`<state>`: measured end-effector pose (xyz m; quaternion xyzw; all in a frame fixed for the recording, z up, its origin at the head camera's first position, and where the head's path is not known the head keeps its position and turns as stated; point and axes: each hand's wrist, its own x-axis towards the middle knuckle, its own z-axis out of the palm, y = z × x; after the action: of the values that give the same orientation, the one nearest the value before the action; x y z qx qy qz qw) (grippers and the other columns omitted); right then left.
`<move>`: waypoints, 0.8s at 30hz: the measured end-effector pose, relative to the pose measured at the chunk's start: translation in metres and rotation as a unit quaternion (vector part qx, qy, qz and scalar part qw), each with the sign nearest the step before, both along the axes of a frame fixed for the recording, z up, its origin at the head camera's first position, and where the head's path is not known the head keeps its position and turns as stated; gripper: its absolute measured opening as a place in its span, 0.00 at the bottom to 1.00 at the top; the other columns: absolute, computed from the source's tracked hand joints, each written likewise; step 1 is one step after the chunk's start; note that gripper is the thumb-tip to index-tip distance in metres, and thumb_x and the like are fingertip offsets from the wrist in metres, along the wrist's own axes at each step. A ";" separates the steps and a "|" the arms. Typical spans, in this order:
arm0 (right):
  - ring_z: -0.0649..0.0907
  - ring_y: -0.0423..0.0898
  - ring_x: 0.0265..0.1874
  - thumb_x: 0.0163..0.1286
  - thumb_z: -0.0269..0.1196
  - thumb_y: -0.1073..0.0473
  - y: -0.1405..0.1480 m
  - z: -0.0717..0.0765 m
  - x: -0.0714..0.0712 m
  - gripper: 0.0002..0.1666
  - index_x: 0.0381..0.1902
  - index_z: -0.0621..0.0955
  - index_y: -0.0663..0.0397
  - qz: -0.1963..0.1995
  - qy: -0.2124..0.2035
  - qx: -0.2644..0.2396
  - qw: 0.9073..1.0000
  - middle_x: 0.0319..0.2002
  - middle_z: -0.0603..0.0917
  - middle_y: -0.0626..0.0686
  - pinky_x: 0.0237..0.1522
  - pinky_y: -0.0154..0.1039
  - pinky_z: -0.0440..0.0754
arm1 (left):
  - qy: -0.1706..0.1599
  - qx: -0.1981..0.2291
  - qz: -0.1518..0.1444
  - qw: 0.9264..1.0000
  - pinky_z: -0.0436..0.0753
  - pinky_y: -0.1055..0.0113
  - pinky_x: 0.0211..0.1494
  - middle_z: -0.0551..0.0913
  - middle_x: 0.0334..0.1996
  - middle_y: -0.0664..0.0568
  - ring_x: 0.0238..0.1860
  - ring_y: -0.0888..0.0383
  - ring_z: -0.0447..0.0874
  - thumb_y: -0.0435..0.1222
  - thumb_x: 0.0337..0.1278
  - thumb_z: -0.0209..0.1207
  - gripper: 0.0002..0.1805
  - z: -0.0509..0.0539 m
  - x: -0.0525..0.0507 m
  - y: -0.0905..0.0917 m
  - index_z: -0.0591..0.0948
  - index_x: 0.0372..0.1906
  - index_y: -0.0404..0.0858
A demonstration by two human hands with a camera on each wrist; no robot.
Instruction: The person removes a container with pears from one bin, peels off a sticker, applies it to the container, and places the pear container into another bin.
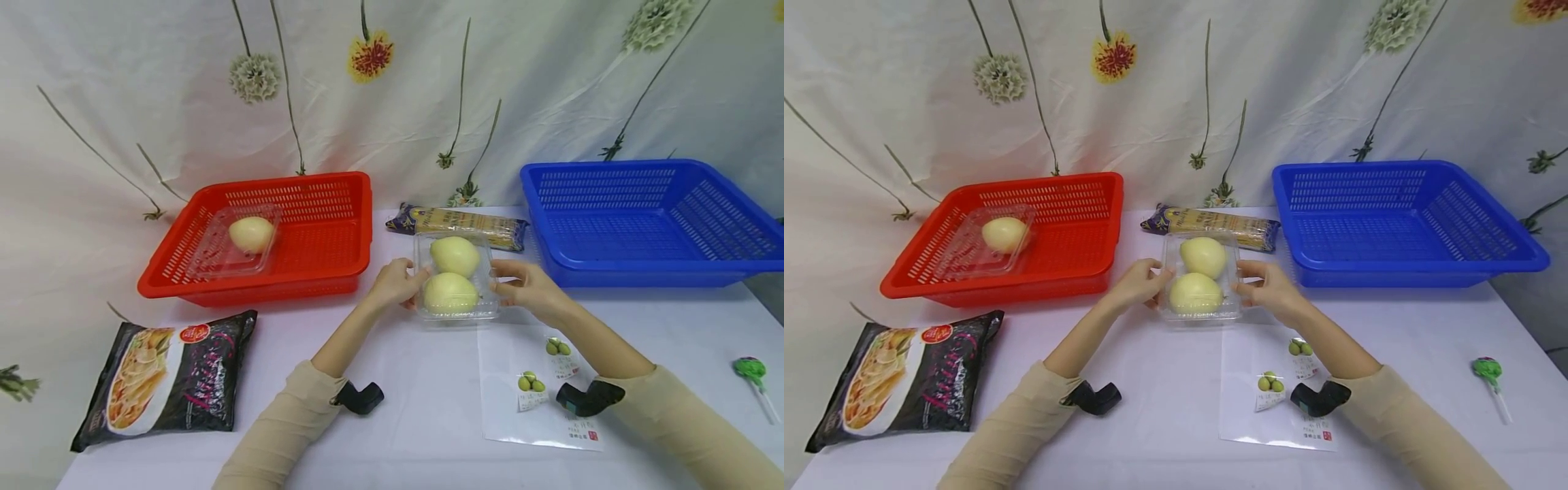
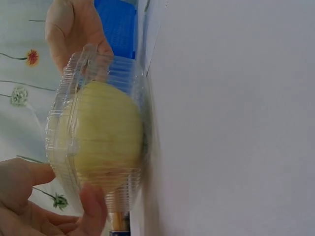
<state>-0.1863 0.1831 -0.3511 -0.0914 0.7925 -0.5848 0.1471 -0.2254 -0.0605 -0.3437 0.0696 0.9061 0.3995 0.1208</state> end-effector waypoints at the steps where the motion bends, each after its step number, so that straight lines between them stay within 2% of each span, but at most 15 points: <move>1: 0.71 0.65 0.57 0.68 0.55 0.65 -0.001 -0.001 0.001 0.36 0.69 0.55 0.72 -0.004 0.002 0.001 1.000 0.64 0.61 0.73 0.45 0.40 0.80 | 0.017 -0.021 0.001 1.000 0.82 0.63 0.35 0.83 0.32 0.37 0.22 0.53 0.84 0.46 0.64 0.52 0.33 0.002 -0.002 0.001 0.65 0.62 0.23; 3: 0.71 0.65 0.57 0.69 0.56 0.62 -0.002 -0.002 0.005 0.37 0.70 0.54 0.70 -0.016 -0.001 0.007 1.000 0.63 0.62 0.73 0.44 0.39 0.80 | 0.054 -0.061 0.001 0.997 0.80 0.58 0.48 0.79 0.48 0.33 0.40 0.46 0.84 0.48 0.63 0.52 0.36 0.007 -0.008 0.004 0.63 0.65 0.26; 5: 0.71 0.65 0.58 0.69 0.57 0.58 -0.004 -0.003 0.010 0.41 0.71 0.52 0.67 -0.032 -0.013 0.015 0.999 0.63 0.62 0.72 0.43 0.39 0.81 | 0.090 -0.078 -0.005 0.993 0.73 0.51 0.58 0.71 0.59 0.34 0.55 0.41 0.75 0.49 0.62 0.54 0.37 0.012 -0.017 0.008 0.61 0.67 0.29; 7: 0.72 0.63 0.56 0.69 0.58 0.55 -0.006 -0.006 0.017 0.44 0.72 0.49 0.65 -0.051 -0.033 0.017 0.998 0.62 0.62 0.72 0.44 0.40 0.81 | 0.122 -0.080 -0.023 0.989 0.64 0.48 0.66 0.66 0.64 0.36 0.64 0.40 0.63 0.48 0.62 0.54 0.37 0.015 -0.028 0.014 0.59 0.69 0.31; 9: 0.75 0.60 0.52 0.68 0.59 0.53 -0.010 -0.008 0.027 0.47 0.73 0.46 0.65 -0.071 -0.058 -0.002 0.996 0.59 0.63 0.72 0.42 0.39 0.82 | 0.153 -0.070 -0.055 0.984 0.61 0.48 0.67 0.67 0.65 0.38 0.66 0.41 0.62 0.46 0.61 0.55 0.35 0.014 -0.040 0.018 0.62 0.69 0.33; 12: 0.80 0.50 0.42 0.68 0.58 0.52 -0.015 -0.012 0.041 0.49 0.72 0.43 0.65 -0.105 -0.106 -0.057 0.987 0.58 0.64 0.71 0.41 0.36 0.82 | 0.167 -0.048 -0.100 0.980 0.65 0.53 0.66 0.71 0.63 0.41 0.64 0.45 0.67 0.43 0.60 0.56 0.31 0.010 -0.058 0.023 0.67 0.65 0.32; 13: 0.80 0.47 0.40 0.68 0.58 0.53 -0.018 -0.013 0.046 0.49 0.72 0.43 0.66 -0.117 -0.123 -0.082 0.982 0.57 0.64 0.70 0.40 0.35 0.82 | 0.165 -0.043 -0.114 0.979 0.67 0.54 0.65 0.73 0.61 0.41 0.63 0.47 0.69 0.43 0.60 0.56 0.30 0.008 -0.063 0.024 0.69 0.63 0.32; 14: 0.81 0.45 0.38 0.69 0.58 0.53 -0.020 -0.014 0.050 0.49 0.72 0.43 0.66 -0.129 -0.143 -0.110 0.975 0.56 0.66 0.69 0.40 0.34 0.82 | 0.169 -0.034 -0.124 0.977 0.70 0.55 0.62 0.75 0.59 0.42 0.60 0.48 0.72 0.45 0.59 0.57 0.29 0.001 -0.072 0.025 0.72 0.61 0.34; 16: 0.82 0.43 0.35 0.69 0.57 0.54 -0.024 -0.015 0.058 0.46 0.71 0.44 0.67 -0.145 -0.181 -0.161 0.959 0.54 0.68 0.67 0.41 0.34 0.82 | 0.149 -0.032 -0.126 0.980 0.74 0.57 0.59 0.77 0.57 0.44 0.58 0.50 0.75 0.47 0.59 0.57 0.27 -0.002 -0.080 0.027 0.75 0.59 0.35; 18: 0.82 0.43 0.36 0.70 0.57 0.55 -0.029 -0.017 0.063 0.43 0.69 0.47 0.70 -0.149 -0.206 -0.205 0.945 0.52 0.71 0.64 0.43 0.35 0.82 | 0.141 -0.032 -0.125 0.982 0.74 0.58 0.58 0.78 0.56 0.44 0.57 0.50 0.76 0.48 0.59 0.56 0.26 -0.004 -0.086 0.030 0.76 0.58 0.36; 20: 0.83 0.44 0.38 0.71 0.56 0.56 -0.033 -0.017 0.066 0.38 0.65 0.51 0.73 -0.140 -0.217 -0.240 0.936 0.51 0.72 0.64 0.46 0.37 0.81 | 0.136 -0.031 -0.123 0.983 0.75 0.58 0.58 0.79 0.55 0.43 0.56 0.49 0.77 0.47 0.60 0.56 0.24 -0.004 -0.089 0.032 0.77 0.56 0.36; 21: 0.83 0.44 0.40 0.71 0.55 0.56 -0.034 -0.017 0.066 0.36 0.64 0.53 0.74 -0.132 -0.215 -0.252 0.934 0.52 0.72 0.65 0.48 0.37 0.80 | 0.126 -0.033 -0.120 0.984 0.74 0.58 0.59 0.79 0.55 0.42 0.57 0.48 0.77 0.44 0.61 0.55 0.23 0.002 -0.085 0.034 0.77 0.56 0.34; 24: 0.82 0.45 0.44 0.72 0.54 0.55 -0.039 -0.016 0.065 0.34 0.61 0.56 0.77 -0.116 -0.208 -0.278 0.930 0.56 0.72 0.67 0.52 0.38 0.78 | 0.129 -0.036 -0.117 0.984 0.75 0.58 0.57 0.80 0.52 0.41 0.55 0.47 0.78 0.40 0.61 0.55 0.20 0.003 -0.085 0.036 0.79 0.54 0.33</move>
<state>-0.1209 0.1441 -0.3671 0.0882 0.5546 -0.8007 0.2086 -0.3105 -0.0250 -0.3406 0.2220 0.9133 0.3376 0.0514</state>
